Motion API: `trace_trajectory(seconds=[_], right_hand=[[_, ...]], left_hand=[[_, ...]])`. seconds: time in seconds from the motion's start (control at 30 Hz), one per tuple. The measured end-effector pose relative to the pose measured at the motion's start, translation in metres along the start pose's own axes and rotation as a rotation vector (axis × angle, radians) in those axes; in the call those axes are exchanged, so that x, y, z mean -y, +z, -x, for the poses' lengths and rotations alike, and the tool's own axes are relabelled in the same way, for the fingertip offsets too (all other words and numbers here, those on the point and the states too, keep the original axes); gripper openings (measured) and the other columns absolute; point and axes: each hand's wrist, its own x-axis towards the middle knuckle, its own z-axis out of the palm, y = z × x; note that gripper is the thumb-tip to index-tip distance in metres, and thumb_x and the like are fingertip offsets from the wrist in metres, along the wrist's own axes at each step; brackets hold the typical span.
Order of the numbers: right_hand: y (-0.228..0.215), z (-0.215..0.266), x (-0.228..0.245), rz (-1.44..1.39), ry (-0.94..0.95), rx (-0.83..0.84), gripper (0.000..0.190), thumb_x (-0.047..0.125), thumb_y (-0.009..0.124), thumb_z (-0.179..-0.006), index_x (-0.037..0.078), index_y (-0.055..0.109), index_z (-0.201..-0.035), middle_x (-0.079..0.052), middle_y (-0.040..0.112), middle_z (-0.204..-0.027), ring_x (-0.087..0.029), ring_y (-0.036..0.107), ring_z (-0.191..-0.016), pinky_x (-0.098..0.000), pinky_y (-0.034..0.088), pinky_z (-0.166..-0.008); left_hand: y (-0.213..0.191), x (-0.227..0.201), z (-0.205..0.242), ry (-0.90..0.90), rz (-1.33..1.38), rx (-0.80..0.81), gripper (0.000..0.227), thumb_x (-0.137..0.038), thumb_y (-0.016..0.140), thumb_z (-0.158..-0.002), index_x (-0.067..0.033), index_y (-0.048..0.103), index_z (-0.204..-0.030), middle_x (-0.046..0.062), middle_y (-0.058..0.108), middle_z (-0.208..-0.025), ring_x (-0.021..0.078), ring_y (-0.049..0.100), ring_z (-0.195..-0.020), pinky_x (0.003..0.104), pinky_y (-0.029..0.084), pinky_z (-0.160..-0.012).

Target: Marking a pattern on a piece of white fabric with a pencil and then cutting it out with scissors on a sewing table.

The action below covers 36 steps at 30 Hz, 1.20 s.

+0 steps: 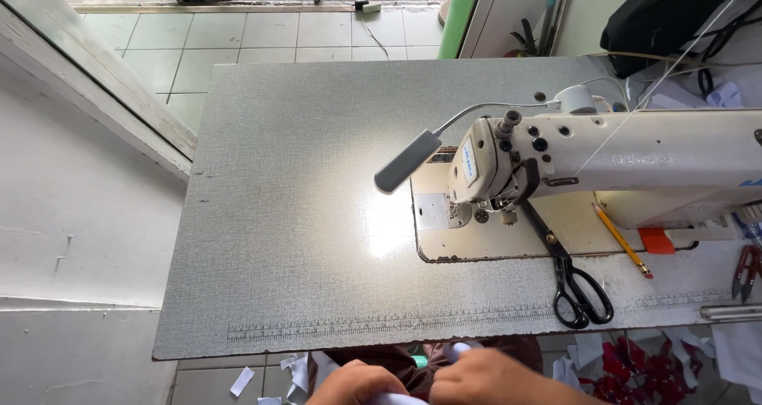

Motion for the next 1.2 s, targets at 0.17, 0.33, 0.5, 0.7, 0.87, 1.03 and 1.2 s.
trace_trajectory(seconds=[0.17, 0.33, 0.5, 0.7, 0.87, 1.03, 1.2], right_hand=[[-0.070, 0.003, 0.022, 0.149, 0.397, -0.008, 0.020, 0.043, 0.080, -0.092, 0.025, 0.071, -0.093, 0.003, 0.074, -0.084, -0.024, 0.066, -0.072, -0.0444, 0.049, -0.063], [-0.094, 0.010, 0.003, 0.042, 0.887, 0.118, 0.023, 0.049, 0.077, -0.086, 0.039, 0.069, -0.105, 0.014, 0.078, -0.100, -0.011, 0.072, -0.090, -0.0329, 0.051, -0.076], [-0.112, -0.006, -0.022, -0.187, 1.145, 0.151, 0.022, 0.041, 0.066, -0.092, 0.035, 0.077, -0.111, 0.014, 0.081, -0.101, -0.003, 0.073, -0.082, -0.0194, 0.053, -0.070], [-0.060, 0.020, -0.077, 0.219, 0.898, -0.315, 0.040, 0.035, 0.069, -0.089, 0.011, 0.070, -0.121, -0.014, 0.074, -0.123, -0.036, 0.067, -0.117, -0.0515, 0.050, -0.098], [-0.029, 0.020, -0.066, 0.511, 0.486, -0.451, 0.041, 0.036, 0.071, -0.091, 0.010, 0.064, -0.120, -0.007, 0.067, -0.120, -0.025, 0.064, -0.111, -0.0461, 0.055, -0.099], [-0.009, 0.022, -0.066, 0.644, 0.464, -0.441, 0.045, 0.044, 0.073, -0.089, 0.010, 0.070, -0.119, -0.008, 0.066, -0.127, -0.027, 0.062, -0.119, -0.0492, 0.053, -0.099], [-0.017, 0.023, -0.048, 0.641, 0.364, -0.470, 0.018, 0.023, 0.069, -0.095, 0.011, 0.072, -0.109, -0.009, 0.070, -0.122, -0.030, 0.066, -0.111, -0.0461, 0.052, -0.088]], left_hand=[[-0.098, -0.088, 0.032, -0.543, 0.379, 0.072, 0.008, -0.023, 0.078, -0.089, -0.0172, 0.073, -0.091, -0.011, 0.068, -0.081, -0.0009, 0.062, -0.082, 0.018, 0.048, -0.073], [-0.145, -0.021, 0.051, -0.238, -0.127, -0.125, 0.012, -0.028, 0.079, -0.085, -0.0220, 0.070, -0.080, -0.008, 0.068, -0.073, 0.0092, 0.061, -0.067, 0.029, 0.047, -0.063], [-0.242, -0.037, 0.039, -0.534, -0.155, -0.137, 0.012, -0.031, 0.078, -0.087, -0.0189, 0.078, -0.085, -0.006, 0.072, -0.075, 0.0080, 0.062, -0.067, 0.026, 0.047, -0.062], [-0.274, 0.016, 0.014, -0.413, -0.828, -0.533, 0.047, -0.041, 0.073, -0.087, -0.0133, 0.071, -0.125, 0.015, 0.072, -0.122, 0.0373, 0.064, -0.116, 0.055, 0.043, -0.097], [-0.216, 0.006, -0.021, -0.079, -0.556, -0.470, 0.060, -0.036, 0.071, -0.093, -0.0046, 0.057, -0.141, 0.018, 0.058, -0.144, 0.0353, 0.050, -0.136, 0.051, 0.035, -0.114], [-0.168, 0.029, -0.025, -0.008, -0.751, -0.534, 0.066, -0.051, 0.077, -0.084, -0.0155, 0.061, -0.137, 0.013, 0.051, -0.152, 0.0344, 0.044, -0.142, 0.053, 0.032, -0.115], [-0.151, 0.010, -0.004, -0.013, -0.794, -0.525, 0.073, -0.058, 0.079, -0.081, -0.0141, 0.057, -0.136, 0.015, 0.051, -0.150, 0.0368, 0.046, -0.140, 0.055, 0.035, -0.112]])
